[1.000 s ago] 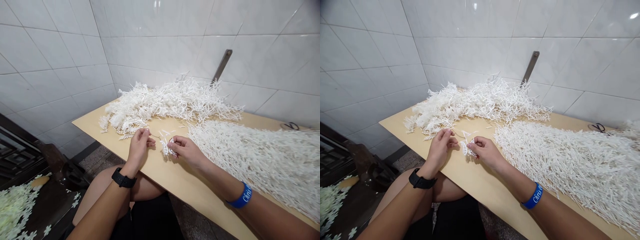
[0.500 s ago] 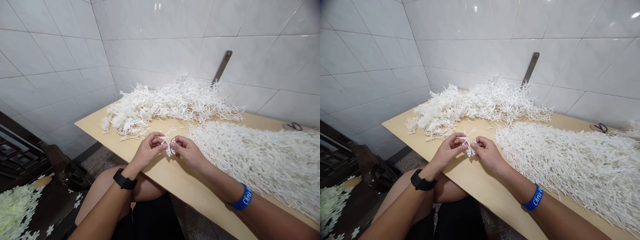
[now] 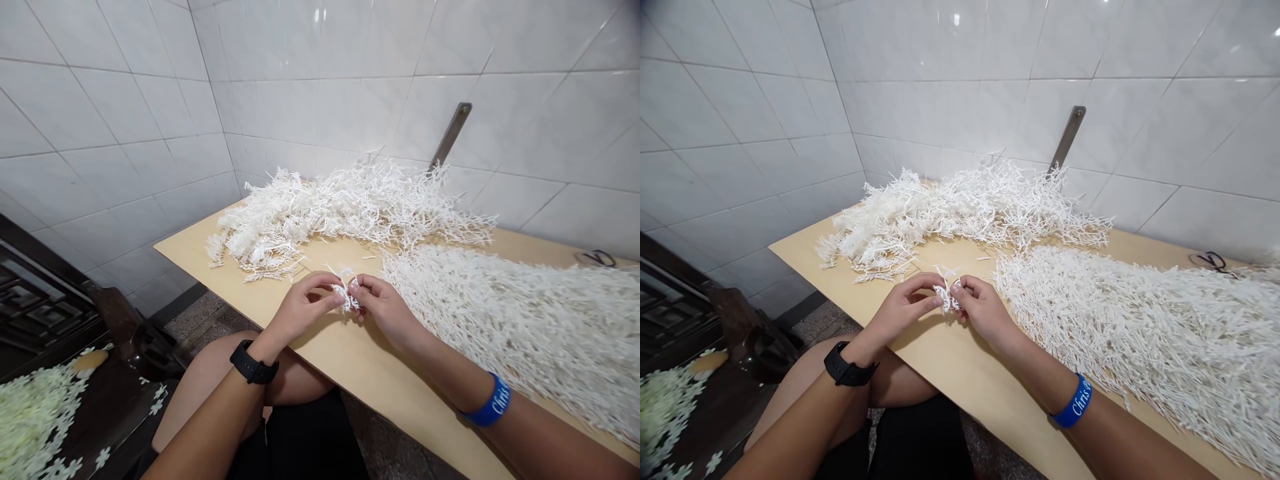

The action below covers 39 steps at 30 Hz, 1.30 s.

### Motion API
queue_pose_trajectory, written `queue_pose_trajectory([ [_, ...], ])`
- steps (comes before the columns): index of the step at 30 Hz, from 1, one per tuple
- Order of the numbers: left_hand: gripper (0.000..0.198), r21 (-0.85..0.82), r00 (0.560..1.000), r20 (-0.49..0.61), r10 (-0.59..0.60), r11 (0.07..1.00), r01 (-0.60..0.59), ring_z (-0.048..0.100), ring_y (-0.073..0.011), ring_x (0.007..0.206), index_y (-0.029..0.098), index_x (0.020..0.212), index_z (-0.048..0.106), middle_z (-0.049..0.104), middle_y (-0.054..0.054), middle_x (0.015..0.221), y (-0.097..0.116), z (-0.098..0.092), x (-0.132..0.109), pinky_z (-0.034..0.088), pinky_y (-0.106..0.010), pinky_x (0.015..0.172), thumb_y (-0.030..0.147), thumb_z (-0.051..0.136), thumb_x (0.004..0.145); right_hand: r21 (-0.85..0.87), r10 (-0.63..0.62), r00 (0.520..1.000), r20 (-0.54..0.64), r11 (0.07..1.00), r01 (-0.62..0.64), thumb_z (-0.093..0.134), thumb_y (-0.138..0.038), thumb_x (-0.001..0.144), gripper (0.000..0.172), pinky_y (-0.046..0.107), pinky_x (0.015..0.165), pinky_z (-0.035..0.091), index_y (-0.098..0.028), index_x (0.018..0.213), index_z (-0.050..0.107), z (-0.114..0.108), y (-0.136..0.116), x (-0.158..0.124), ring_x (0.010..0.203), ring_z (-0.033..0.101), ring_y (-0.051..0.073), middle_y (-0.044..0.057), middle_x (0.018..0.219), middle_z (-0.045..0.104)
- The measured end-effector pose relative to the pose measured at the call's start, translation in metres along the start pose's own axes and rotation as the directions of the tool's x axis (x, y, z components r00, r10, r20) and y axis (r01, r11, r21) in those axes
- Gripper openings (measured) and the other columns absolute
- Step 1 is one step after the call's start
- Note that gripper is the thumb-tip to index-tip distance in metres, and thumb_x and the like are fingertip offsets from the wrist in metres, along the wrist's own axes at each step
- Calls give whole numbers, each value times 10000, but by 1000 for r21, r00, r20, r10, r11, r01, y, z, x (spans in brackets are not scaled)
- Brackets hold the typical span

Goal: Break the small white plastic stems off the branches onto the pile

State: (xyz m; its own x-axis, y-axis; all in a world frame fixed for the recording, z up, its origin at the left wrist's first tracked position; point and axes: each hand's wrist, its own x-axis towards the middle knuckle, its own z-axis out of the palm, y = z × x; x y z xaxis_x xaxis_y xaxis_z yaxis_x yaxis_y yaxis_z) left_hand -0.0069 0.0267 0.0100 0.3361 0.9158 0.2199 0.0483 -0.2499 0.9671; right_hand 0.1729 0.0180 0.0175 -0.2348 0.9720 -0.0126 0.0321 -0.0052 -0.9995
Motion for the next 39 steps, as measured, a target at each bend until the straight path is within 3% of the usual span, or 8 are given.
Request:
queue_pose_trajectory([
  [9,288,100,989,128,-68,993,56,570,-150,682,135,792,692,656,-29,735,6,-2,-2,417,-251,636,404,623,869,-109,-49,998,-26,993,46,644,-597,787,440,272,539,335,-196,661,513,2,-4,-1,557,425,124,-33,595,466],
  [13,280,49,971,236,-43,998,33,626,-185,783,139,876,719,711,-59,835,9,-2,-3,464,-268,722,401,620,878,-14,101,985,137,995,-100,645,-641,776,500,269,532,311,-178,629,528,-1,-8,-1,533,401,110,-28,572,462],
  [17,304,-45,939,342,-16,998,33,657,-222,887,144,909,732,734,-78,878,11,-1,-4,486,-306,836,414,592,898,-16,140,954,266,990,-140,644,-630,785,517,266,508,260,-183,565,504,-1,-8,-2,485,337,96,-45,494,408],
  [21,364,62,947,319,-22,998,2,595,-158,690,143,712,679,673,-38,707,11,-3,-6,451,-251,691,430,571,907,-46,-12,999,42,999,13,680,-677,714,560,274,484,270,-203,509,467,-10,-9,5,473,330,105,-37,486,400],
  [24,430,123,928,371,-36,992,-11,539,-135,622,152,621,607,622,-26,646,10,-4,-8,412,-239,629,447,528,923,-70,-101,978,-180,993,90,643,-709,731,585,277,472,233,-226,521,388,-28,-12,12,464,251,101,-61,483,322],
  [26,430,129,942,333,-42,992,-1,555,-143,639,156,626,597,628,-32,646,9,-3,-7,424,-247,657,434,493,937,-93,-132,962,-238,989,112,624,-703,757,583,281,481,230,-227,528,378,-37,-13,13,469,250,104,-61,481,321],
  [30,281,127,988,144,-50,991,31,618,-167,714,150,755,672,682,-45,729,6,3,-2,449,-260,717,349,546,907,-118,-103,990,-97,989,92,665,-695,723,569,288,520,299,-197,507,495,-30,-12,11,494,380,117,-20,488,450],
  [39,221,224,995,20,-102,970,95,527,-137,613,166,719,654,637,7,670,0,14,-1,368,-237,577,371,669,800,-18,-3,995,-96,1000,1,662,-639,758,503,266,491,331,-197,570,511,-21,-5,11,475,412,105,-22,511,487],
])
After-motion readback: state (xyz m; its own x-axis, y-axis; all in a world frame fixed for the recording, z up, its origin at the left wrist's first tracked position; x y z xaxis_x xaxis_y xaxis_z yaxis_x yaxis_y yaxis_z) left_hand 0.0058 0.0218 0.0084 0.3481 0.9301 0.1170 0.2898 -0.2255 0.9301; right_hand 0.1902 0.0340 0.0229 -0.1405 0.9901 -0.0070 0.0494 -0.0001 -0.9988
